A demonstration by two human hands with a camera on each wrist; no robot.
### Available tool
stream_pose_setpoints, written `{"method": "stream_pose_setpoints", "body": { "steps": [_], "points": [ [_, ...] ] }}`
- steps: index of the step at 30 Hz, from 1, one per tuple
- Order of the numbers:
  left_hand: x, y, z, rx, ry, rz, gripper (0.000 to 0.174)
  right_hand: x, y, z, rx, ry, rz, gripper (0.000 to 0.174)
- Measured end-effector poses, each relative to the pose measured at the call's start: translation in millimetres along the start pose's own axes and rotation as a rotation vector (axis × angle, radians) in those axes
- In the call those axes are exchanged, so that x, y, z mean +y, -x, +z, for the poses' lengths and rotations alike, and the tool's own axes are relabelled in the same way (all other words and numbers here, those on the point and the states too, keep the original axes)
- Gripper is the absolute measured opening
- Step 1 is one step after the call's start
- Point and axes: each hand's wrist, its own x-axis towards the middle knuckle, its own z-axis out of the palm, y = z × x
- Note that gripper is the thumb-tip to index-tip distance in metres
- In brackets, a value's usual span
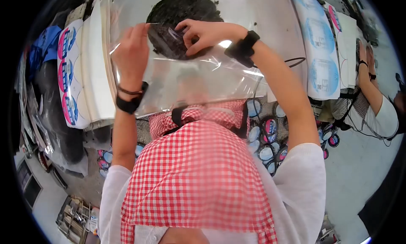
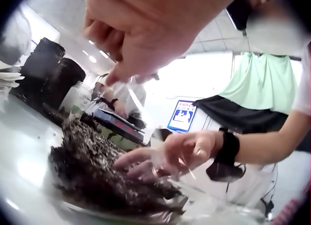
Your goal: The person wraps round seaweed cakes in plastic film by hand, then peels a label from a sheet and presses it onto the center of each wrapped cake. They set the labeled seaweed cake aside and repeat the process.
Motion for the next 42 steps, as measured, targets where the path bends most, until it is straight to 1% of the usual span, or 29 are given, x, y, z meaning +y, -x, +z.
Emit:
{"method": "stream_pose_setpoints", "body": {
  "steps": [1,2,3,4,6,8,9,11,12,14,15,18,19,21,23,25,28,29,31,32,33,35,36,38,39,40,42],
  "points": [
    [8,5,20,0.216,0.105,0.053,0.012,5,-5,-5,0.01,-0.051,0.022,0.019],
    [23,18,30,-0.037,0.416,-0.231,0.032,9,-9,-11,0.018,-0.053,-0.01,0.018],
    [34,24,38,-0.22,0.616,-0.278,0.058,14,-13,-19,0.03,-0.054,-0.045,0.017],
    [36,35,69,-0.035,0.411,-0.017,0.078,16,-18,-22,0.038,-0.061,-0.08,0.017],
    [45,33,78,-0.055,0.245,0.006,0.077,-14,-20,-23,0.175,0.165,0.101,0.013],
    [46,35,90,-0.149,0.117,-0.046,0.071,-43,-6,-3,0.704,0.824,-0.001,0.014],
    [46,36,94,-0.196,0.049,-0.074,0.068,-61,1,1,0.918,0.969,-0.012,0.019],
    [46,36,95,-0.206,0.072,-0.094,0.062,-75,21,40,1.175,0.771,0.126,0.021],
    [46,35,95,-0.21,0.081,-0.104,0.059,-69,26,59,1.141,0.844,0.199,0.024],
    [47,32,96,-0.211,0.033,-0.112,0.059,-50,30,95,1.069,0.98,0.355,0.031],
    [48,31,96,-0.211,0.012,-0.116,0.059,-52,22,100,1.047,0.924,0.44,0.037],
    [49,38,96,-0.225,0.018,-0.12,0.059,-47,6,84,1.117,0.915,0.522,0.046],
    [48,35,98,-0.212,0.028,-0.126,0.059,-45,5,89,1.215,0.977,0.388,0.054],
    [50,32,94,-0.245,0.033,-0.15,0.058,-57,28,111,1.083,0.868,-0.013,0.055],
    [50,31,94,-0.272,0.05,-0.143,0.058,-53,32,121,1.018,0.732,0.133,0.052],
    [47,34,96,-0.29,0.062,-0.142,0.058,-37,17,119,0.965,0.541,0.769,0.047],
    [51,32,88,-0.219,0.014,-0.125,0.059,-33,-10,93,1.082,0.731,0.557,0.048],
    [50,28,80,-0.244,-0.049,-0.099,0.06,-27,-16,91,1.102,0.707,0.511,0.047],
    [45,27,85,-0.24,0.016,-0.1,0.059,-19,-26,87,1.141,0.672,0.412,0.045],
    [44,27,88,-0.238,0.051,-0.105,0.059,-19,-28,86,1.175,0.217,0.357,0.042],
    [44,24,84,-0.247,0.128,-0.118,0.06,-24,-30,82,1.165,-0.238,0.293,0.04],
    [45,32,96,-0.191,0.773,-0.302,0.061,-22,-36,78,1.169,-0.387,0.284,0.036],
    [42,31,98,-0.145,0.752,-0.271,0.058,-21,-39,76,1.173,-0.461,0.281,0.034],
    [35,29,102,-0.051,0.705,-0.213,0.052,-15,-40,74,1.141,0.146,0.285,0.037],
    [41,19,90,0.039,0.417,-0.112,0.049,-14,-41,73,1.232,0.529,0.324,0.04],
    [45,11,83,0.124,0.13,-0.01,0.046,-11,-42,72,1.236,0.56,0.33,0.04],
    [45,14,84,0.097,0.161,-0.031,0.041,-5,-43,77,1.234,0.613,0.354,0.042]
  ]
}}
